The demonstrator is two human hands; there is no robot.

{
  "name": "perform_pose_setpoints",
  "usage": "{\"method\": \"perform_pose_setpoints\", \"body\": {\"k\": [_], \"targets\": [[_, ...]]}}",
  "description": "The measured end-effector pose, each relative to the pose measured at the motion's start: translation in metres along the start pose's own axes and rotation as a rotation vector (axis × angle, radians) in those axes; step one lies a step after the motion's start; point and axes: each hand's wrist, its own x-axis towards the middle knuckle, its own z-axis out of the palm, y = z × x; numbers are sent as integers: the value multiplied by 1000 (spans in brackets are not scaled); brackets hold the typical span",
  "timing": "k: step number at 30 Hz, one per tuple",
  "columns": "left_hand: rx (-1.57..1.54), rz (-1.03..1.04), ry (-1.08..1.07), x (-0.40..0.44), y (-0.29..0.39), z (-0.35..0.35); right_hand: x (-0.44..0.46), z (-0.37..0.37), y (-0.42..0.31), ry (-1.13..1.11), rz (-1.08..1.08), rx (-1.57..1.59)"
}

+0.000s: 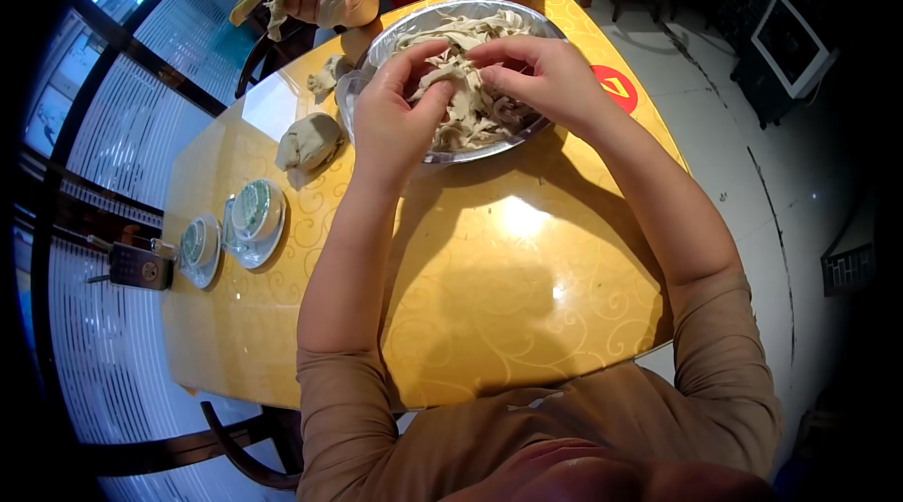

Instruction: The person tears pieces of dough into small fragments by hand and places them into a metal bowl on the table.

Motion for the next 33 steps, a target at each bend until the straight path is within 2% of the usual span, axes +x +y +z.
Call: {"method": "perform_pose_setpoints", "body": {"k": [2,6,9,11,18,21,23,24,26,28,29,32,33], "targets": [[31,64,-2,0,-3,3,-2,1,-6,-93,30,209],[-40,-7,-27,-1,-3,5,-3,6,-6,-145,-19,273],[-23,-58,-60,-2,4,1,-5,1,-12,-164,79,295],[-63,-66,-74,-2,0,0,-5,3,-11,-131,34,244],[101,42,-6,-7,-1,10,-10,12,-15,21,-55,-14],[135,52,-35,-12,9,13,-6,11,-5,155,-114,-177],[89,104,-42,-17,13,17,-2,0,3,182,-19,-171],[9,53,-16,-15,16,15,0,-7,7,195,28,-168],[-151,-44,37,-10,20,10,3,-12,14,201,-13,-205],[-166,-48,33,-4,12,0,4,-13,17,223,-74,-251],[-180,-71,30,-3,11,-2,5,-13,19,178,-107,-384],[-237,-102,-15,0,10,-2,7,-7,27,254,-332,-429],[-229,-116,-46,-1,8,-2,6,-7,20,163,-231,-290]]}}
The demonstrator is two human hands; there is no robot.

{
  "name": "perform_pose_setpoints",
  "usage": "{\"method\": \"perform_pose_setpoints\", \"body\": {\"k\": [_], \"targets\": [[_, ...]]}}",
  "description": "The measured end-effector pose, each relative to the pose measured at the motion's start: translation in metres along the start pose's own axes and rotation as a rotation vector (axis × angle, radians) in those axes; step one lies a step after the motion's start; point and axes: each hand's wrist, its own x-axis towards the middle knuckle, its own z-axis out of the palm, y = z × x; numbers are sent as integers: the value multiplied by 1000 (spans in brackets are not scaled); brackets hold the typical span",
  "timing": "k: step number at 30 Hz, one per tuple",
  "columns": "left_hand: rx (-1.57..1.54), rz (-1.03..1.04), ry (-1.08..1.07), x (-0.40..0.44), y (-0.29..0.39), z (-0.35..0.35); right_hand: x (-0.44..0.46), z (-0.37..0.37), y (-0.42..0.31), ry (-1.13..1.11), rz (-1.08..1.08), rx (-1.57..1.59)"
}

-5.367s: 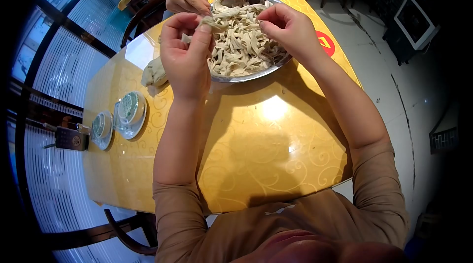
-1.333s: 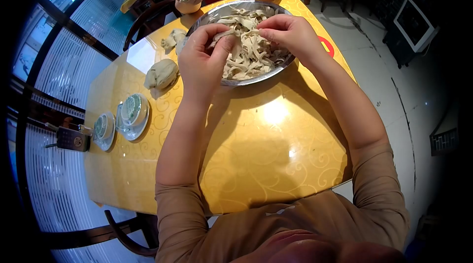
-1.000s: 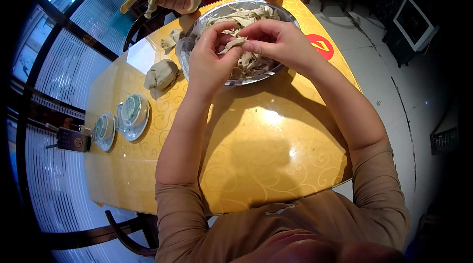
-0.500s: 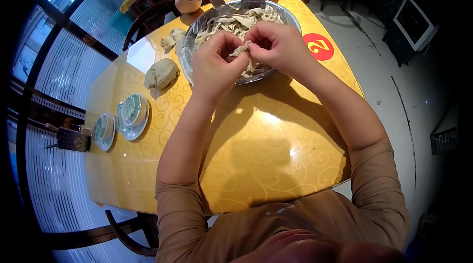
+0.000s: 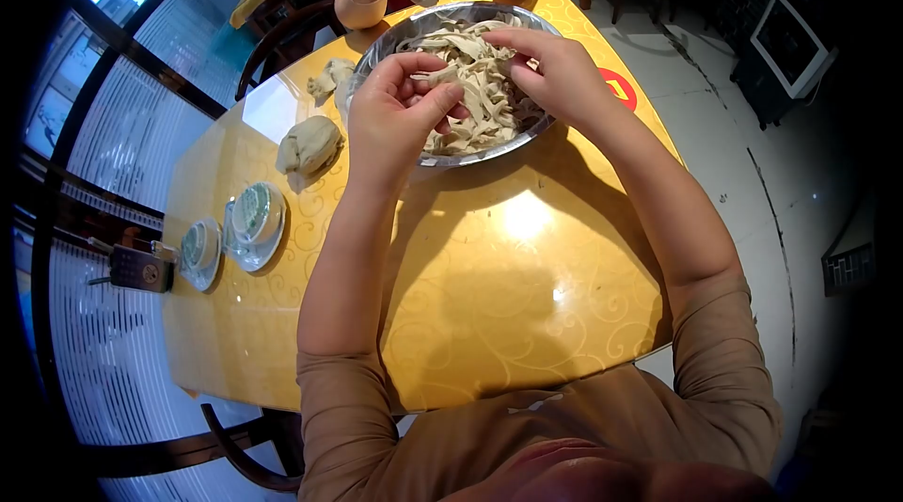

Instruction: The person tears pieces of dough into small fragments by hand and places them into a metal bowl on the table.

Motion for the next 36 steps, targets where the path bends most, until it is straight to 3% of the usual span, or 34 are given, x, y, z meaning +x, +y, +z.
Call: {"method": "perform_pose_setpoints", "body": {"k": [2,5,12,15,21,27,30,33,36], "targets": [[57,-54,-28,-1,0,1,1,-9,-24,-179,202,281],[105,-70,-71,-1,-2,2,1,-11,-37,-330,279,633],[306,1,-36,-1,-6,3,0,-10,-34,-380,274,558],[207,21,-92,-1,-8,1,0,-10,-35,-342,385,559],[552,306,-26,0,-9,-1,-3,-5,-35,-264,213,364],[382,164,-14,-3,-6,2,-4,-5,-36,-294,200,416],[441,193,7,-8,-5,9,-6,1,-35,-266,167,453],[617,576,38,-9,-13,12,-5,2,-38,-262,350,570],[509,690,67,-12,-8,13,-5,3,-32,-205,443,649]]}}
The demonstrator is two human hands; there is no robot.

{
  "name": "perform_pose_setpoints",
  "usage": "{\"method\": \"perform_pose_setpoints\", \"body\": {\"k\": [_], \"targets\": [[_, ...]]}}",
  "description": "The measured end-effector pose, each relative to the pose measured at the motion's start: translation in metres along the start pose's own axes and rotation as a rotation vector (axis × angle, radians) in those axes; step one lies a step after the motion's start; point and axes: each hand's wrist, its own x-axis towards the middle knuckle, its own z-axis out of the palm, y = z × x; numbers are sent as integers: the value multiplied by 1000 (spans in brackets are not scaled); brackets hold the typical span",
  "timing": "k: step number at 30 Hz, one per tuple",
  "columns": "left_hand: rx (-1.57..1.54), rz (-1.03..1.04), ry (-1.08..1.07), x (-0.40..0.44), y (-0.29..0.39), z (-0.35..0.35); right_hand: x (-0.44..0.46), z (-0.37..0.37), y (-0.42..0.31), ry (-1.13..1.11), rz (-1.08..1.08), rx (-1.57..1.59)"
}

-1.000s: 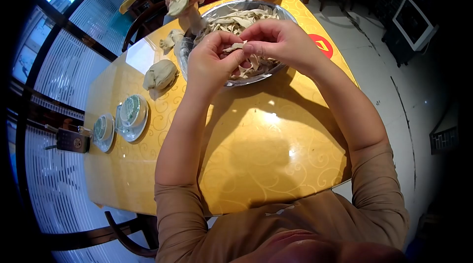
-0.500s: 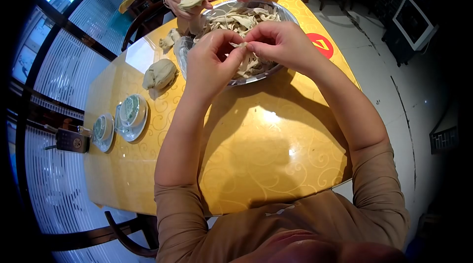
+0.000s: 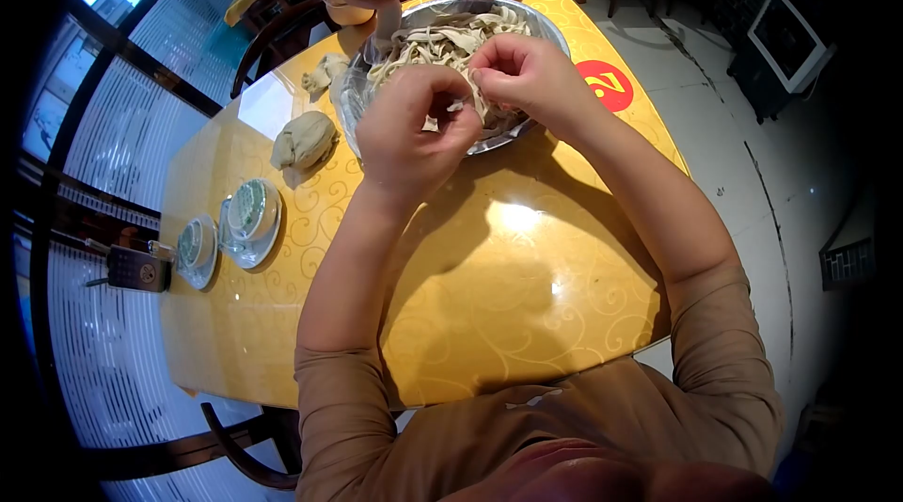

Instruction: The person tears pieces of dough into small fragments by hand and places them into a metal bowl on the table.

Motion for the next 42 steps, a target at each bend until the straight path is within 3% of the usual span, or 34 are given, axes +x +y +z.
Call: {"method": "perform_pose_setpoints", "body": {"k": [3,5,8,11,13,14,15,17,24,26,27,29,31,34,37,42], "targets": [[-152,-15,178,3,-5,-7,6,-6,10,126,-51,-40],[-270,-82,268,9,-5,-16,7,-12,11,192,-101,-229],[-250,-125,361,17,0,-29,6,-15,7,226,-151,-392],[-195,-205,228,21,-2,-34,6,-16,7,186,-154,-435],[125,-273,34,17,-11,-30,2,-10,2,165,-140,-463],[367,-96,-88,15,-20,-30,1,-7,1,175,-143,-444],[405,-184,-152,8,-27,-25,1,-7,2,174,-197,-503],[385,-190,-152,1,-32,-20,4,-11,7,172,-310,-624],[394,-150,-81,10,-33,-47,3,8,20,77,-477,-523],[411,-288,-45,13,-40,-66,0,20,20,53,-605,-606],[415,-357,-28,13,-47,-75,-4,26,22,30,-523,-594],[497,-482,-56,10,-63,-95,-3,32,20,-6,-740,-763],[577,-642,-105,6,-71,-112,-5,36,21,-32,-734,-799],[921,-730,-292,-7,-106,-131,-5,38,20,-24,-727,-819],[1045,-738,-276,-17,-102,-132,-6,37,19,-25,-733,-826],[920,-749,-454,0,-121,-125,-8,36,17,-15,-693,-771]]}}
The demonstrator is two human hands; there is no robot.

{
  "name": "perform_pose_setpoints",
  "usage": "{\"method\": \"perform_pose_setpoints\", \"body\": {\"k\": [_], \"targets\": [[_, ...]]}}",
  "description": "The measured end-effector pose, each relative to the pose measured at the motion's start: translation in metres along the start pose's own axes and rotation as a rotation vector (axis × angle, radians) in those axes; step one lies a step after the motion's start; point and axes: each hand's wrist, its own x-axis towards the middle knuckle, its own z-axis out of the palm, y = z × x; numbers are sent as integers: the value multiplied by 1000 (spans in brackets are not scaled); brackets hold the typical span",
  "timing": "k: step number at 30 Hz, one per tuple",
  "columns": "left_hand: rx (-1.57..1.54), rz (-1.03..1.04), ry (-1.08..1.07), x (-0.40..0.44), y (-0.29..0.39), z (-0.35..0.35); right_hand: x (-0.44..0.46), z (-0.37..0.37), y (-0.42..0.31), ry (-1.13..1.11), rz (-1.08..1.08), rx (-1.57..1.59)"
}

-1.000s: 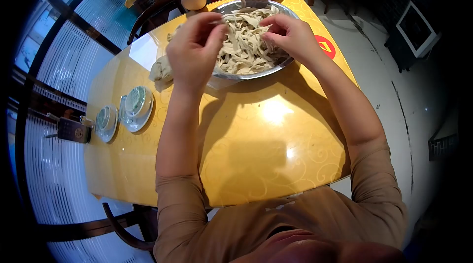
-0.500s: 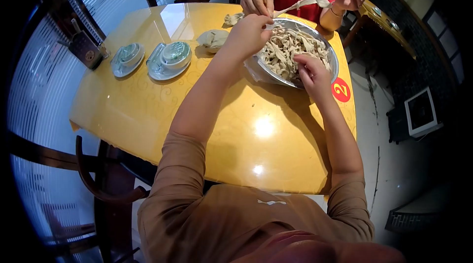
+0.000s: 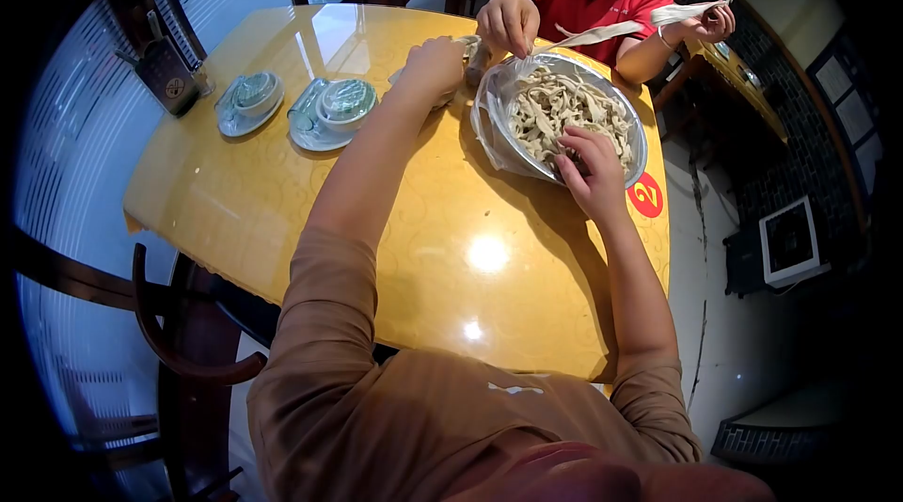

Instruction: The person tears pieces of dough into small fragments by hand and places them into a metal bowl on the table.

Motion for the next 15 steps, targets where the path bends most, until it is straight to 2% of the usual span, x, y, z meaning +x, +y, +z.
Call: {"method": "perform_pose_setpoints", "body": {"k": [4,8,11,15], "targets": [[73,27,-214,15,23,4,0,-2,-2,17,6,7],[-49,-100,-189,46,15,51,-1,-3,-1,28,12,26],[-66,-137,-210,45,24,42,-2,-3,1,30,15,28],[-175,-231,-108,54,19,40,-2,-3,1,40,16,41]]}}
